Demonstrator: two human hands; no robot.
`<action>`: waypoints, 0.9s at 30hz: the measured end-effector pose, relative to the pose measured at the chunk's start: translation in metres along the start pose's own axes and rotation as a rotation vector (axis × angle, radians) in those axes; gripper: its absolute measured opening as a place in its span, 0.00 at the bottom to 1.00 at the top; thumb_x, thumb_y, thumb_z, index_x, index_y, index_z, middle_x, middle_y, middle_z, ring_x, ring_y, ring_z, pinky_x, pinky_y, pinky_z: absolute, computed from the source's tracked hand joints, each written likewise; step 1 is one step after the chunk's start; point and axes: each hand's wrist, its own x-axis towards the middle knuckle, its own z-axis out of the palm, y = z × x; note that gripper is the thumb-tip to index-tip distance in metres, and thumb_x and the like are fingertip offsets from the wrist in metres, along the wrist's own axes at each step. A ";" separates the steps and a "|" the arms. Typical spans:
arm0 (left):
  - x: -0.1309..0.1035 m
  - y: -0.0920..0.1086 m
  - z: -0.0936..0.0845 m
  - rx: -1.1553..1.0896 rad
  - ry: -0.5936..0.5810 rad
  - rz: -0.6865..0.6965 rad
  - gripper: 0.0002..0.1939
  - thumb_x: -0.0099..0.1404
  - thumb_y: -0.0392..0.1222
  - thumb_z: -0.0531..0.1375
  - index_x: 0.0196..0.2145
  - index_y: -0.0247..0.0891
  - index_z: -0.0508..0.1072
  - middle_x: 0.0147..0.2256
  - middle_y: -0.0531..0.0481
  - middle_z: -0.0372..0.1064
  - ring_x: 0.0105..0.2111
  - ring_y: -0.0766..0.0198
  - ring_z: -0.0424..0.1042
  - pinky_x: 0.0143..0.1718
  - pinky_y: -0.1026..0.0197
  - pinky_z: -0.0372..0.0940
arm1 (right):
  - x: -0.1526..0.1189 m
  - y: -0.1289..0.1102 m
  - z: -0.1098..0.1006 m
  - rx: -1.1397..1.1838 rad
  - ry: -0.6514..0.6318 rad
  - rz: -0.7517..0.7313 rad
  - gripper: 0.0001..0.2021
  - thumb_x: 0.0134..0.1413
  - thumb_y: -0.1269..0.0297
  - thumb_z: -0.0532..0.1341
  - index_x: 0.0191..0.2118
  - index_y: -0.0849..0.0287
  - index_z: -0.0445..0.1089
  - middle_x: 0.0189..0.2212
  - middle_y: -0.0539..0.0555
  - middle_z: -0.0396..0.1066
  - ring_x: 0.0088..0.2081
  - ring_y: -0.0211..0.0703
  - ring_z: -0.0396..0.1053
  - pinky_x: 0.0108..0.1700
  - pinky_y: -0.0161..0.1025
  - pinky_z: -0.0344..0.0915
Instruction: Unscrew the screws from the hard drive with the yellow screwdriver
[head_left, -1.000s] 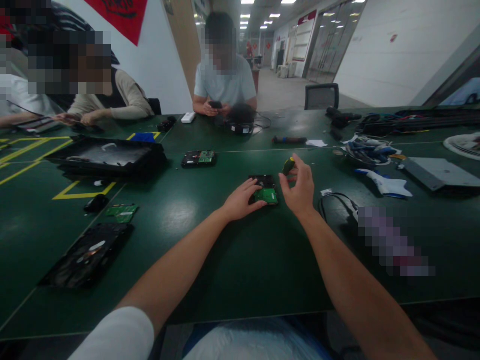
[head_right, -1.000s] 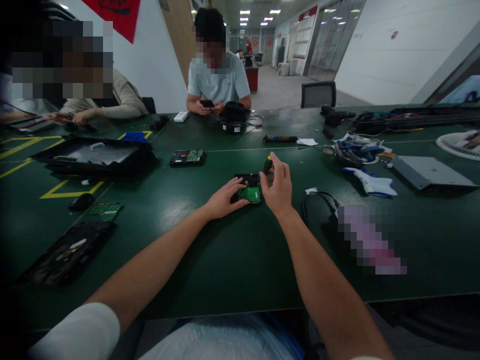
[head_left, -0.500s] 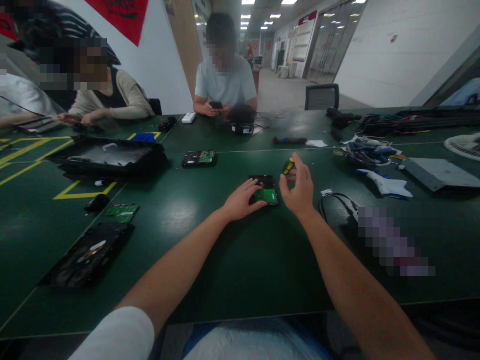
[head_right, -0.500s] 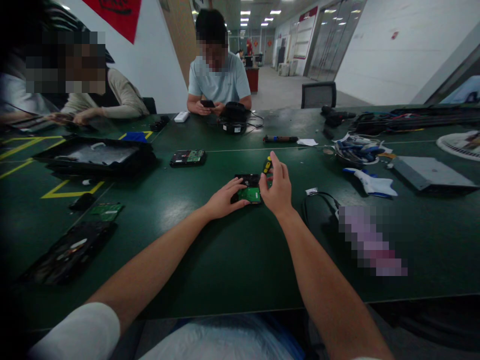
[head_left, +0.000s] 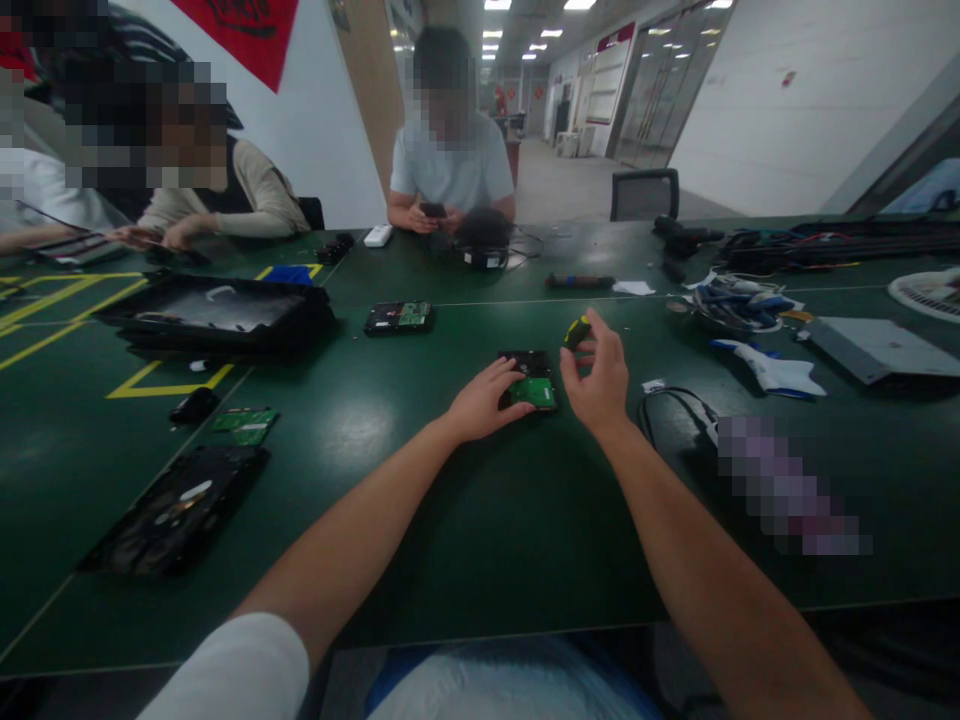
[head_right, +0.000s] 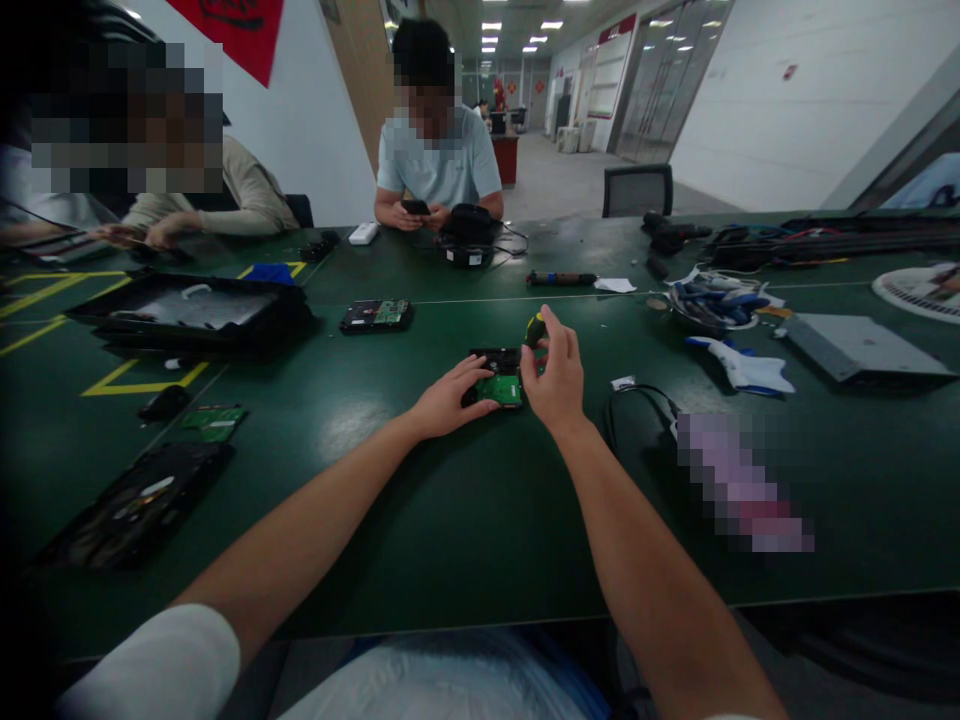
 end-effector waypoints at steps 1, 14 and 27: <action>0.000 0.000 0.000 -0.003 -0.002 -0.006 0.35 0.69 0.65 0.61 0.65 0.42 0.68 0.72 0.41 0.55 0.75 0.48 0.49 0.73 0.41 0.53 | 0.000 0.000 0.000 -0.004 0.002 0.003 0.33 0.66 0.59 0.59 0.73 0.49 0.52 0.57 0.63 0.67 0.43 0.48 0.74 0.36 0.46 0.81; 0.001 -0.001 0.000 -0.004 -0.001 0.004 0.35 0.69 0.64 0.61 0.65 0.41 0.68 0.72 0.40 0.55 0.75 0.47 0.48 0.74 0.42 0.52 | 0.001 0.002 -0.001 -0.012 0.017 0.003 0.31 0.66 0.59 0.60 0.71 0.52 0.54 0.56 0.63 0.67 0.43 0.48 0.75 0.39 0.48 0.81; 0.000 0.000 0.000 0.007 0.005 0.010 0.35 0.69 0.64 0.61 0.65 0.40 0.68 0.72 0.40 0.56 0.75 0.47 0.49 0.73 0.42 0.53 | 0.000 0.002 0.000 0.009 0.019 0.001 0.33 0.66 0.61 0.60 0.73 0.51 0.52 0.58 0.63 0.67 0.45 0.49 0.75 0.40 0.47 0.81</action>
